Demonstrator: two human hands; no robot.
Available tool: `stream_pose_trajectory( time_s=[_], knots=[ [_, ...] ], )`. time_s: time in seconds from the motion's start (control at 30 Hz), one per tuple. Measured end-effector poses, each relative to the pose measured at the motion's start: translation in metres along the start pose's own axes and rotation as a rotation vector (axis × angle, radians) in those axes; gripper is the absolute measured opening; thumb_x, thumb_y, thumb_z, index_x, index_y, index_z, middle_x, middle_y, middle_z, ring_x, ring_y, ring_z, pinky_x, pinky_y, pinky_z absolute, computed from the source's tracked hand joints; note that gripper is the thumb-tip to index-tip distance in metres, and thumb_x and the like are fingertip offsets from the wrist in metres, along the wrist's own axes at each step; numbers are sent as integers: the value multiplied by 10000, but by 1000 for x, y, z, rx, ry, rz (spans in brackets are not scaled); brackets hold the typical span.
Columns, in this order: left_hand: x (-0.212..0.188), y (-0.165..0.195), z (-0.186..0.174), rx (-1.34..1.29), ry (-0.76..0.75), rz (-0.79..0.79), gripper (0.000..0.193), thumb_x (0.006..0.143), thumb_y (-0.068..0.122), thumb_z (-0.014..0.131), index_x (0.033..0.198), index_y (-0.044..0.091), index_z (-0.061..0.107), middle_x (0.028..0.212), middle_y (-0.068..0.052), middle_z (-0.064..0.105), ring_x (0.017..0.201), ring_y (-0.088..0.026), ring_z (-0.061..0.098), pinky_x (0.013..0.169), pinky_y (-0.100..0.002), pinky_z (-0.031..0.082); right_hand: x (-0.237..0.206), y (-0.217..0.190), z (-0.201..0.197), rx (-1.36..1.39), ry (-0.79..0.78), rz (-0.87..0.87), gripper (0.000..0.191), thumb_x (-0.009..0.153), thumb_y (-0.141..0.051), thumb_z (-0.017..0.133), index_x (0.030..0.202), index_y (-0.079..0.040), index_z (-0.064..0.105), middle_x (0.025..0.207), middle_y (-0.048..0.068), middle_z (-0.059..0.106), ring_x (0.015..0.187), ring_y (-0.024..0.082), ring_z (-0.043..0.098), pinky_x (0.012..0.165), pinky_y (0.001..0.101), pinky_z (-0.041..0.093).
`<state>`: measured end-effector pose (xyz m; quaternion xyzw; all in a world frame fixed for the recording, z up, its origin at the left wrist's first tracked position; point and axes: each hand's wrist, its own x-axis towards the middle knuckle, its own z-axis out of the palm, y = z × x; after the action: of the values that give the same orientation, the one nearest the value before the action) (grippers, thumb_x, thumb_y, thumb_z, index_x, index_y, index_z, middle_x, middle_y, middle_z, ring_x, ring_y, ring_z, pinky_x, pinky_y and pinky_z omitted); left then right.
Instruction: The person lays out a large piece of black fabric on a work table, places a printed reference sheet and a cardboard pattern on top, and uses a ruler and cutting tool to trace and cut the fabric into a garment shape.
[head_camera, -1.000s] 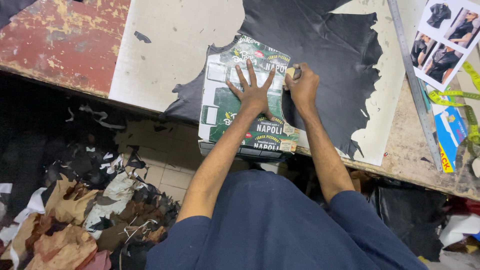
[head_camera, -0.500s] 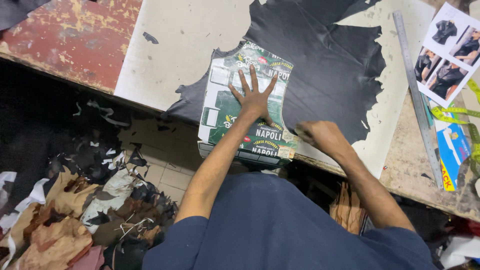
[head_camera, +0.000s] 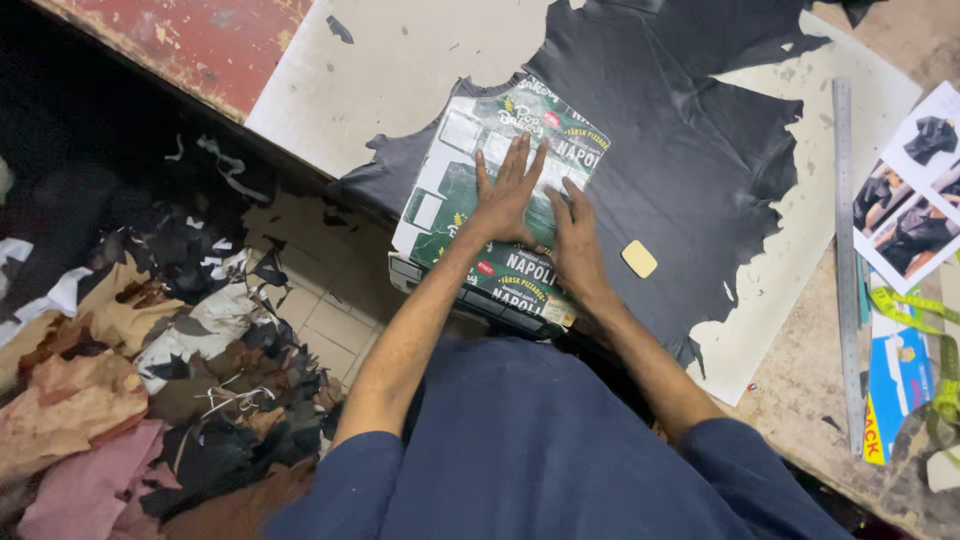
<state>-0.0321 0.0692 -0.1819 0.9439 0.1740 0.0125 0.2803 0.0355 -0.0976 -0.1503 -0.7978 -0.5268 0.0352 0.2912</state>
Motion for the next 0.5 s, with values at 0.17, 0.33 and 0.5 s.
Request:
stream_pose_trajectory(
  time_s=[0.17,0.33,0.5],
  knots=[
    [-12,-22,-3,-407,145,227,1647,425,302,991,1629,108,-115,1743,-156,15,1603,-296,48,1269,-623,-17,34,2,27,109,-13,-56,809,860,141,580,1600,-93,353,1645,267,240,1498,467,297,1188,525,385],
    [-67,-9,18,-68,480,-19,1287,780,330,954,1685,105,66,1731,-97,113,1636,-226,102,1381,-490,50,32,8,30,31,-68,-104,789,925,79,563,1646,-96,293,1672,283,212,1544,470,256,1267,540,290],
    [-131,31,29,-144,561,-576,1416,660,617,898,1581,-68,69,1672,-295,61,1578,-366,32,1186,-713,-40,36,1,29,-60,-101,-91,696,1014,-136,619,1624,-74,289,1648,287,242,1526,480,255,1269,553,275]
  ],
)
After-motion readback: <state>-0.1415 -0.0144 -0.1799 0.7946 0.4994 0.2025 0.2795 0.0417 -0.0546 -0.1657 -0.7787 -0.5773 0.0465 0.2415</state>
